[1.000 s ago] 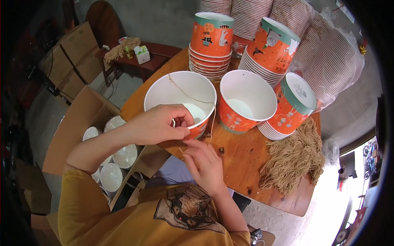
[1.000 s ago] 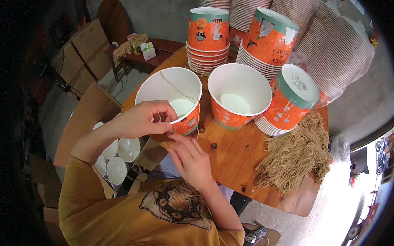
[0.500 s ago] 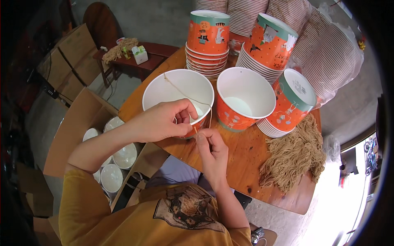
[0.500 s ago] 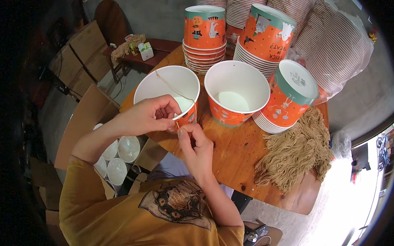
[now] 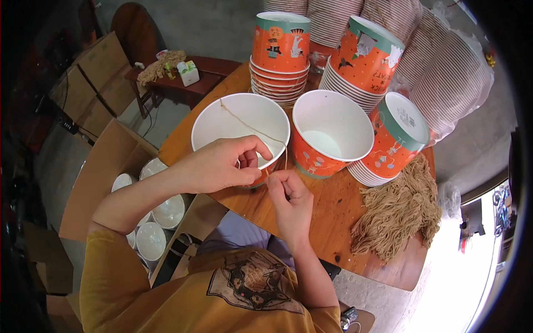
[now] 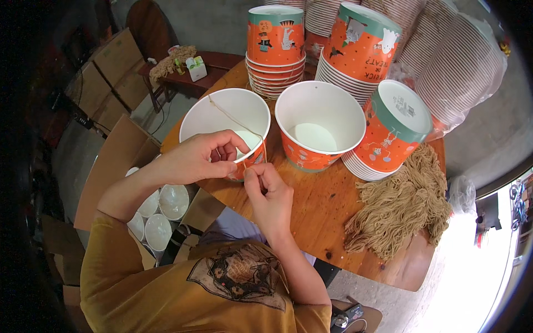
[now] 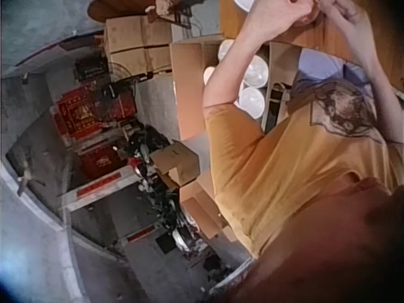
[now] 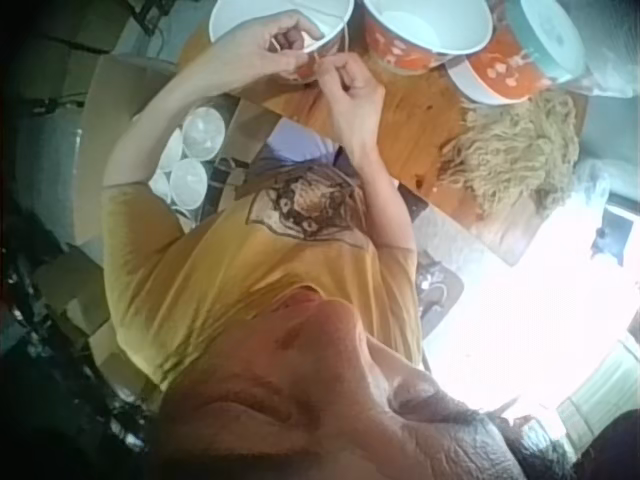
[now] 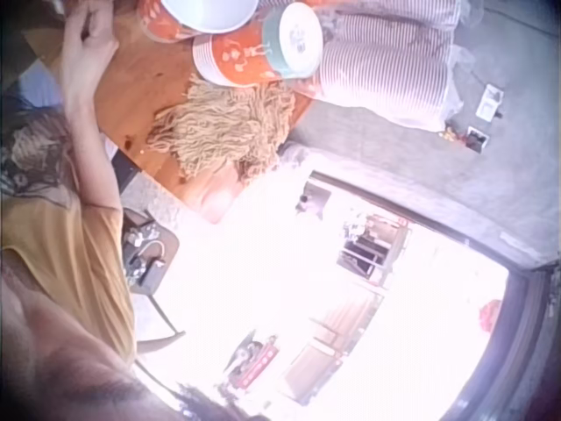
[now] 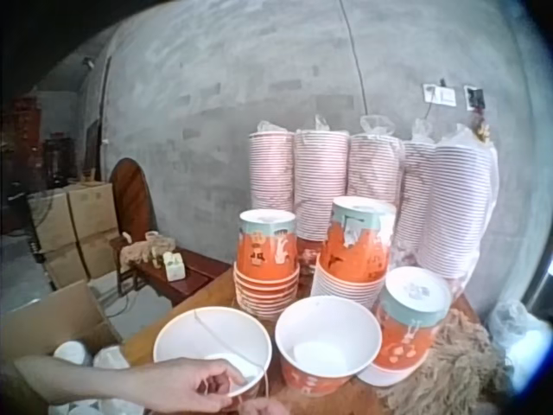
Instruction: Attach thin strings to paper bowls for packaging or display.
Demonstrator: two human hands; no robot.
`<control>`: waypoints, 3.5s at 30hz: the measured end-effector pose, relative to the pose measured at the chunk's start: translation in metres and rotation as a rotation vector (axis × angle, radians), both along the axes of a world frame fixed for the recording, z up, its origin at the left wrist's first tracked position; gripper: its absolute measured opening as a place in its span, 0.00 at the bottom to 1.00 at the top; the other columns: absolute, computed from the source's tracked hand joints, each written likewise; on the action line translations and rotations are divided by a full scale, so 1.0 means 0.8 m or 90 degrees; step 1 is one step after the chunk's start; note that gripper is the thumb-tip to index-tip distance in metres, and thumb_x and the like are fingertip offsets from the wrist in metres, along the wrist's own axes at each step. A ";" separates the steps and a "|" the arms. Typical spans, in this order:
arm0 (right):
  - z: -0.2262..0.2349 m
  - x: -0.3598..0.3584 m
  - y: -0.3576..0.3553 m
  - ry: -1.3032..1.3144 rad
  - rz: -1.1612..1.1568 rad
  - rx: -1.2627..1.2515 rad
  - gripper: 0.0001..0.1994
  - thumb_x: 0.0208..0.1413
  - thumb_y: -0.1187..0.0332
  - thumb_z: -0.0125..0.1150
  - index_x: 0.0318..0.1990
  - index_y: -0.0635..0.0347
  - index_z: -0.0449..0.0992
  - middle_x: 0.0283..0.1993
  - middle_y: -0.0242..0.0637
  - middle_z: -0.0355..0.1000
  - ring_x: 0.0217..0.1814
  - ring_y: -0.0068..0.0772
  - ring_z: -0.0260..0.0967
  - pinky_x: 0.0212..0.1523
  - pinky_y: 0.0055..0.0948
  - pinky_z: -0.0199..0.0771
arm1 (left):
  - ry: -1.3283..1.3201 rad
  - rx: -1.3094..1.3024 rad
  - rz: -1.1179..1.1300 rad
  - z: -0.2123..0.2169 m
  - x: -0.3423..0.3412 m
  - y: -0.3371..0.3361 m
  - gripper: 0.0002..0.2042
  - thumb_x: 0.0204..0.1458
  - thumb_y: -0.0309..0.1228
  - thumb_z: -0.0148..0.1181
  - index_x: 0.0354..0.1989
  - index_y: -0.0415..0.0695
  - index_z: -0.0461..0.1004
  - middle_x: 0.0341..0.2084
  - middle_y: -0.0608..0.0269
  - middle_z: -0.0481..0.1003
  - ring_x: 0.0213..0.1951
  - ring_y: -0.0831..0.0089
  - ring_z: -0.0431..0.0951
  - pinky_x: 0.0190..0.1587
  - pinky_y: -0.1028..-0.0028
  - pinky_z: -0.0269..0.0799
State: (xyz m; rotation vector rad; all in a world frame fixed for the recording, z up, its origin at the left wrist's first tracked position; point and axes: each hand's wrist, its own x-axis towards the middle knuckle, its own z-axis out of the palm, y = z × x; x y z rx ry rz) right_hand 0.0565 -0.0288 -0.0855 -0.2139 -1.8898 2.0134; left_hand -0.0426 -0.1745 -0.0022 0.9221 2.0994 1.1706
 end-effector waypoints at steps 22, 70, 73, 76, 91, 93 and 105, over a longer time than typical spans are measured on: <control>0.001 -0.014 0.006 -0.008 0.037 -0.006 0.07 0.59 0.68 0.57 0.33 0.63 0.73 0.20 0.21 0.63 0.24 0.09 0.54 0.25 0.17 0.56 | -0.119 0.038 -0.002 -0.006 -0.011 0.001 0.12 0.59 0.31 0.51 0.47 0.39 0.71 0.29 0.66 0.72 0.31 0.80 0.71 0.35 0.76 0.69; 0.073 0.002 0.055 0.064 0.187 0.195 0.07 0.55 0.79 0.56 0.42 0.62 0.71 0.31 0.29 0.70 0.30 0.21 0.66 0.33 0.21 0.68 | -0.405 0.199 0.019 -0.009 -0.013 0.001 0.08 0.57 0.31 0.55 0.39 0.39 0.72 0.36 0.63 0.75 0.35 0.80 0.72 0.36 0.81 0.66; 0.093 0.000 0.055 0.090 0.218 0.287 0.08 0.53 0.80 0.56 0.40 0.60 0.72 0.32 0.33 0.71 0.29 0.24 0.67 0.31 0.23 0.67 | -0.429 0.217 -0.008 -0.006 -0.014 0.003 0.07 0.59 0.31 0.53 0.39 0.40 0.71 0.35 0.64 0.75 0.34 0.81 0.71 0.36 0.81 0.65; 0.111 -0.008 0.054 0.103 0.247 0.337 0.09 0.53 0.80 0.56 0.41 0.59 0.72 0.31 0.33 0.71 0.28 0.25 0.67 0.29 0.23 0.66 | -0.442 0.240 -0.010 -0.004 -0.016 0.008 0.06 0.58 0.29 0.52 0.39 0.40 0.71 0.33 0.64 0.74 0.33 0.81 0.71 0.34 0.81 0.65; 0.107 -0.021 0.081 0.080 0.283 0.207 0.06 0.57 0.81 0.55 0.41 0.63 0.72 0.31 0.25 0.68 0.27 0.10 0.60 0.26 0.13 0.61 | -0.287 0.108 -0.095 -0.006 -0.008 0.024 0.06 0.53 0.29 0.59 0.36 0.40 0.72 0.26 0.71 0.70 0.27 0.84 0.67 0.31 0.81 0.65; 0.104 -0.025 0.080 0.050 0.282 0.209 0.06 0.57 0.81 0.56 0.41 0.63 0.72 0.31 0.24 0.68 0.26 0.10 0.60 0.26 0.14 0.61 | -0.297 0.098 -0.122 -0.009 -0.007 0.026 0.06 0.54 0.30 0.59 0.35 0.41 0.72 0.26 0.72 0.69 0.28 0.84 0.67 0.31 0.81 0.64; 0.071 0.006 0.091 0.222 0.064 0.466 0.09 0.45 0.78 0.65 0.35 0.59 0.74 0.39 0.35 0.71 0.39 0.30 0.68 0.41 0.30 0.66 | -0.383 0.062 -0.093 -0.004 -0.010 0.036 0.07 0.57 0.33 0.58 0.36 0.43 0.73 0.26 0.75 0.68 0.27 0.85 0.63 0.30 0.83 0.60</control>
